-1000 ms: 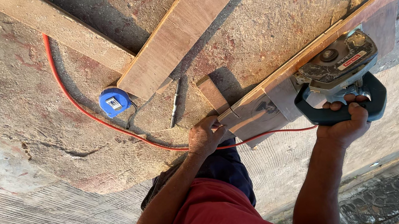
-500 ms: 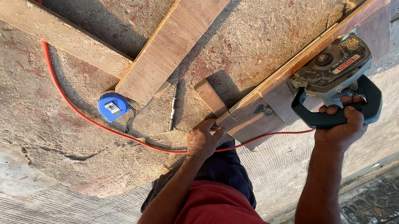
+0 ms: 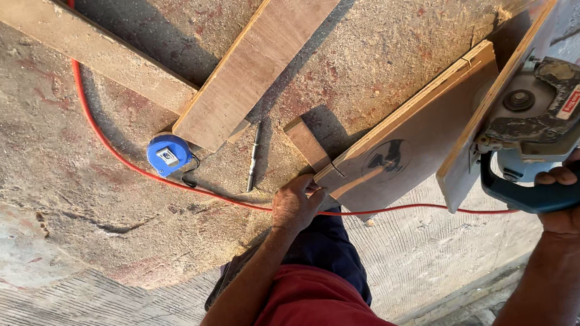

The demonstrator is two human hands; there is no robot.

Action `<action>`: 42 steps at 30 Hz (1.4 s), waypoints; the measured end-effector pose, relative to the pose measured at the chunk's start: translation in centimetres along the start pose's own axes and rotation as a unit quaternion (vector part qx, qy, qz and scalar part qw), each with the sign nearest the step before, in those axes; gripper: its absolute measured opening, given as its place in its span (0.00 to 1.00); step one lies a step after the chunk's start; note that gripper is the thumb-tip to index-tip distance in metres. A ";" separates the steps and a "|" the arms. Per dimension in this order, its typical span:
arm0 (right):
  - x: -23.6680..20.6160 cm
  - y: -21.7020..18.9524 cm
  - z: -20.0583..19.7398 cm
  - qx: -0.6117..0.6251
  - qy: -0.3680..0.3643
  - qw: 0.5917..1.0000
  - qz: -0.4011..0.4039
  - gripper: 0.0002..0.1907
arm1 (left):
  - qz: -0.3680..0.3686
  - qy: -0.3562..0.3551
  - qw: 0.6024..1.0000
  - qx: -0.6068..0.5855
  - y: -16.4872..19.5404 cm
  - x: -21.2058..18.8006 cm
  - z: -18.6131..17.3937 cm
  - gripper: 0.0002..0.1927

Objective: The person arranges a plywood sheet and a wooden strip on the concrete ground, then uses a circular saw to cut the wood along the strip. Afterwards they pick up a tape measure and a marker and mark a measurement line on the plywood.

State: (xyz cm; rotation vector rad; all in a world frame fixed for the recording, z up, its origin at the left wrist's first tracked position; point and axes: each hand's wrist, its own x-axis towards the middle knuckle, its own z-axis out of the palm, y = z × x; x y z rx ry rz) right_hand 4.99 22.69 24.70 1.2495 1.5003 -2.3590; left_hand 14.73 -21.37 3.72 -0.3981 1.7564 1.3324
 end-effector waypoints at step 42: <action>-13.1 5.8 -10.6 0.308 0.052 0.948 -0.066 0.14 | 0.026 0.009 0.989 -0.148 -3.7 2.1 2.6 0.15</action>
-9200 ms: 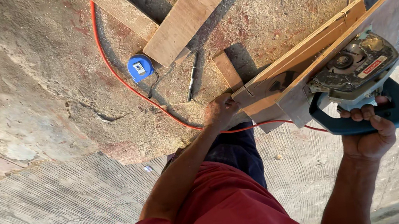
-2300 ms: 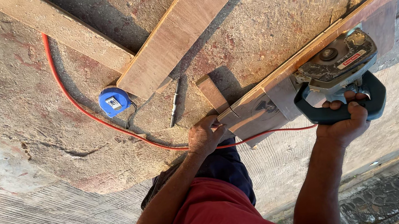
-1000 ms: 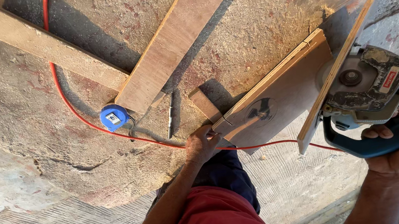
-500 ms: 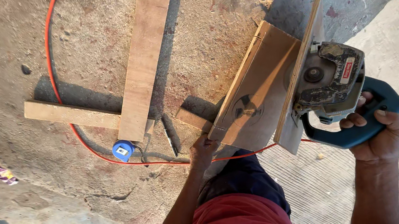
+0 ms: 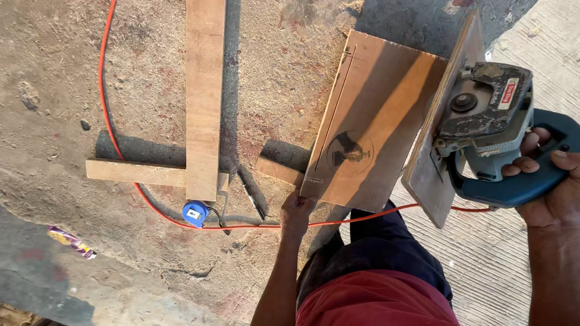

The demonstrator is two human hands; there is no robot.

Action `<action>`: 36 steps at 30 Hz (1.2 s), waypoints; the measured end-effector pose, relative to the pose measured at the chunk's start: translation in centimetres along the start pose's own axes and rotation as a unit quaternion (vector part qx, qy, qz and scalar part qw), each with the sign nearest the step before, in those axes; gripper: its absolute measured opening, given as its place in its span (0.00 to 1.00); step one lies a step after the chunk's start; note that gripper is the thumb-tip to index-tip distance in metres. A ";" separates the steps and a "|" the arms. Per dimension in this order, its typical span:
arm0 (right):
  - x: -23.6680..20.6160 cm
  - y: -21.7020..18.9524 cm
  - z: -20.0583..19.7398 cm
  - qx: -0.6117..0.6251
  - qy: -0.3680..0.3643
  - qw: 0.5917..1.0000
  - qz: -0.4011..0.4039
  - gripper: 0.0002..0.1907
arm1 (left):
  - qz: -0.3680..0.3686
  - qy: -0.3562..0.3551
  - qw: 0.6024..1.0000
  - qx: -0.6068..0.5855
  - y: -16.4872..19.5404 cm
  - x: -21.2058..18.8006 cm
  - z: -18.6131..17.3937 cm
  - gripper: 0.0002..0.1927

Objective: The person arranges a plywood sheet and a wooden strip on the concrete ground, then uses a circular saw to cut the wood along the strip. Afterwards they pick up a tape measure and a marker and mark a measurement line on the plywood.

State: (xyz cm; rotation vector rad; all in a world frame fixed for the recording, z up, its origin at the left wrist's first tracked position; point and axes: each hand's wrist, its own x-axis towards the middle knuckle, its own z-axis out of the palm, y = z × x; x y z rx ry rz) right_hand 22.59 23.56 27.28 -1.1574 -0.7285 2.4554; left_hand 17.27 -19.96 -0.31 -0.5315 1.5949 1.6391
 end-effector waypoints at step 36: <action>-4.3 -3.6 -11.8 0.025 0.084 0.995 0.056 0.13 | -0.049 0.090 0.995 0.005 4.8 -3.9 5.3 0.17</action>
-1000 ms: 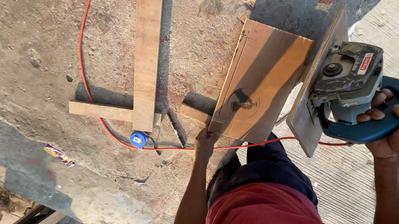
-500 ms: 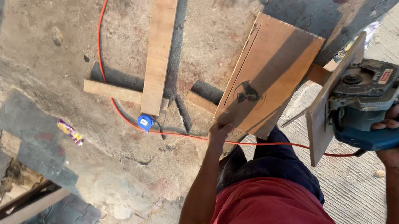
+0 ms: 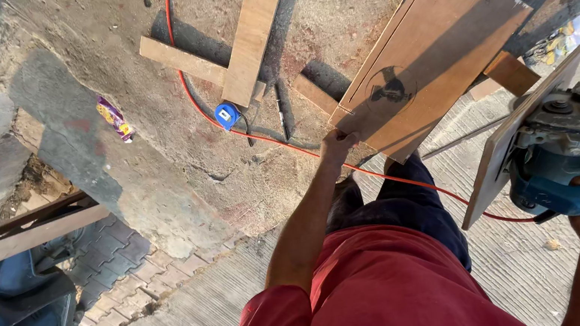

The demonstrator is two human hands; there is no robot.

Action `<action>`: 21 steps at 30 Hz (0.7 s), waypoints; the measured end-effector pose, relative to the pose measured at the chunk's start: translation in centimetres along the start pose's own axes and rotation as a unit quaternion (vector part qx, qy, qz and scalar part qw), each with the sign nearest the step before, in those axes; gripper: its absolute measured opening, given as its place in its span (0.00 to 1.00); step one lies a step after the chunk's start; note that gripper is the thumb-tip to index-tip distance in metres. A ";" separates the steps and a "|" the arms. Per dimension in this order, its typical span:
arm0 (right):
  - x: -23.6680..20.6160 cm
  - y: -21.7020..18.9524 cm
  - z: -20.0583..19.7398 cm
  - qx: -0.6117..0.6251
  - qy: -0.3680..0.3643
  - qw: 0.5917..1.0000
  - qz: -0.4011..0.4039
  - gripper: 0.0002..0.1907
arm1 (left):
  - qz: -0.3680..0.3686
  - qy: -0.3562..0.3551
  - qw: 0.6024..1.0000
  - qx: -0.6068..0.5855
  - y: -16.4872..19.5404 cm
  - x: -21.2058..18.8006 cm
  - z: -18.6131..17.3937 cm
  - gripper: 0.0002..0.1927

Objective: The person arranges a plywood sheet and a wooden strip on the concrete ground, then uses a circular saw to cut the wood along the strip. Afterwards they pick up a tape measure and a marker and mark a measurement line on the plywood.

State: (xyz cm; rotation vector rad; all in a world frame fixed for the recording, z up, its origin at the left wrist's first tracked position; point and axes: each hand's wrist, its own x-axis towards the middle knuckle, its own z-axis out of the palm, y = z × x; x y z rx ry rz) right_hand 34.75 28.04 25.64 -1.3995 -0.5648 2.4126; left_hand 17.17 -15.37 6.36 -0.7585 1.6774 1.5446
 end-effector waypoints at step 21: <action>0.7 -1.9 1.6 0.012 0.048 0.999 -0.016 0.27 | 0.057 0.013 0.996 -0.067 -1.5 -1.2 0.7 0.17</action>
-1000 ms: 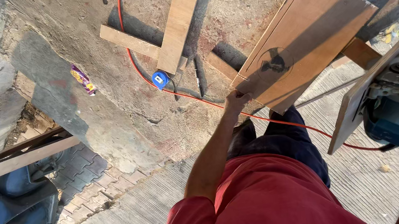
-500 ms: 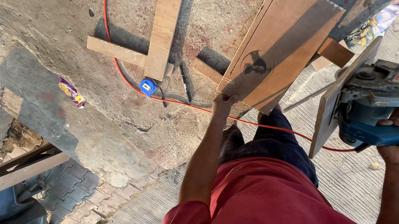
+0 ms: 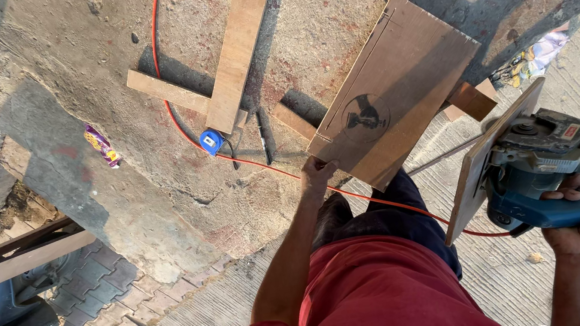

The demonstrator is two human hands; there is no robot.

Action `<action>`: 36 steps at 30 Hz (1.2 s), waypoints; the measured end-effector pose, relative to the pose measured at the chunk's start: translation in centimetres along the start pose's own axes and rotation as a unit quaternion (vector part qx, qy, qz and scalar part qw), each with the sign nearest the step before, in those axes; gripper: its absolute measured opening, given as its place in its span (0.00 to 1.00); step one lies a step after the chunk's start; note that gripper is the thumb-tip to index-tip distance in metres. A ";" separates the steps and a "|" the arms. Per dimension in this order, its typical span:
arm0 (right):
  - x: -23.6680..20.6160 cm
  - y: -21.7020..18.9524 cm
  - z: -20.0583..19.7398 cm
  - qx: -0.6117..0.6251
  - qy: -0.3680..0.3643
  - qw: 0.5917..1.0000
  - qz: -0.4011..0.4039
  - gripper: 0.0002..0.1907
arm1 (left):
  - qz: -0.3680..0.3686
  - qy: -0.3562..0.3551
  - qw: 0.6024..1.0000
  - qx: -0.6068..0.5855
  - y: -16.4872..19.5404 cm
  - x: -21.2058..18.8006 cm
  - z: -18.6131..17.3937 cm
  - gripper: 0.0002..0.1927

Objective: The person arranges a plywood sheet and a wooden strip on the concrete ground, then uses a circular saw to cut the wood along the strip. Afterwards they pick up a tape measure and a marker and mark a measurement line on the plywood.

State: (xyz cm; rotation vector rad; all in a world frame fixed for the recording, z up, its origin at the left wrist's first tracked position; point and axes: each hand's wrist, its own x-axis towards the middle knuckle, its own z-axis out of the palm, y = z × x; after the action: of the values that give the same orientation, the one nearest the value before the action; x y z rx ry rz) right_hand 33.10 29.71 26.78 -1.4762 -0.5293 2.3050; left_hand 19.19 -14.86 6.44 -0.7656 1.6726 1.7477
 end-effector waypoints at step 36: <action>4.5 -5.8 11.3 -0.061 -0.075 0.990 0.105 0.15 | 0.073 0.070 0.995 0.025 7.9 0.7 -0.7 0.15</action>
State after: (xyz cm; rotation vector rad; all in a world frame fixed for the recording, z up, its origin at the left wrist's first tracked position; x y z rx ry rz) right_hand 21.54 35.57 30.43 -1.4834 -0.5913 2.6049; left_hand 12.81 -15.75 11.06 -0.7743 1.9012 1.7777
